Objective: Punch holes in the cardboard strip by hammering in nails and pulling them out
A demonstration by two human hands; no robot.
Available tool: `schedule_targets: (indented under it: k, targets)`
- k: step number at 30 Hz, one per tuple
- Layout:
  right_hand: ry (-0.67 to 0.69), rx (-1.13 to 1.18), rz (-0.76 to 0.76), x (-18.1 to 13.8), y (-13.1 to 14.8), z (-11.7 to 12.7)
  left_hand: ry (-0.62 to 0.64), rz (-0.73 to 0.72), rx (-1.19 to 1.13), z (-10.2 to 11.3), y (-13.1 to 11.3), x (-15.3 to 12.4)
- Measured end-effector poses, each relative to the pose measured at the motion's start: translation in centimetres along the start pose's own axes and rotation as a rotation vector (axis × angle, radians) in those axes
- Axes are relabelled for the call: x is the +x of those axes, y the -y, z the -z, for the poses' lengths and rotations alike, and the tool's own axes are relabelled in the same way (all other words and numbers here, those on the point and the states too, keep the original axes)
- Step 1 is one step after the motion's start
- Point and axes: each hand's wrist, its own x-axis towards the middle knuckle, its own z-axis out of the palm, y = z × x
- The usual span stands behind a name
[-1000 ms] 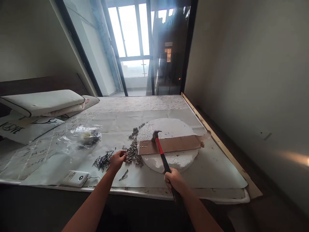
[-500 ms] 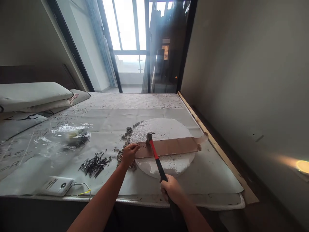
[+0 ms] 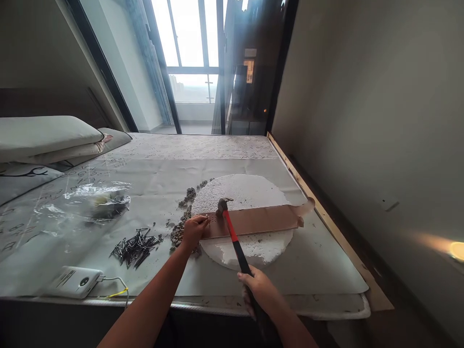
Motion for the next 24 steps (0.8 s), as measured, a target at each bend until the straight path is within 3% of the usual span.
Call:
schedule_targets:
  k: [10,21,24]
  targets:
    - [0.088,0.1,0.051,-0.5,-0.2,0.4,-0.005,-0.013,0.016,0.2,-0.1,0.0]
    - [-0.088,-0.081,0.059,-1.2,-0.8,-0.1,-0.001,-0.01,-0.003,0.1,0.1,-0.1]
    - [-0.048,-0.062,0.083,-0.7,-1.1,-0.1,0.009,-0.016,0.0,0.0,0.2,-0.1]
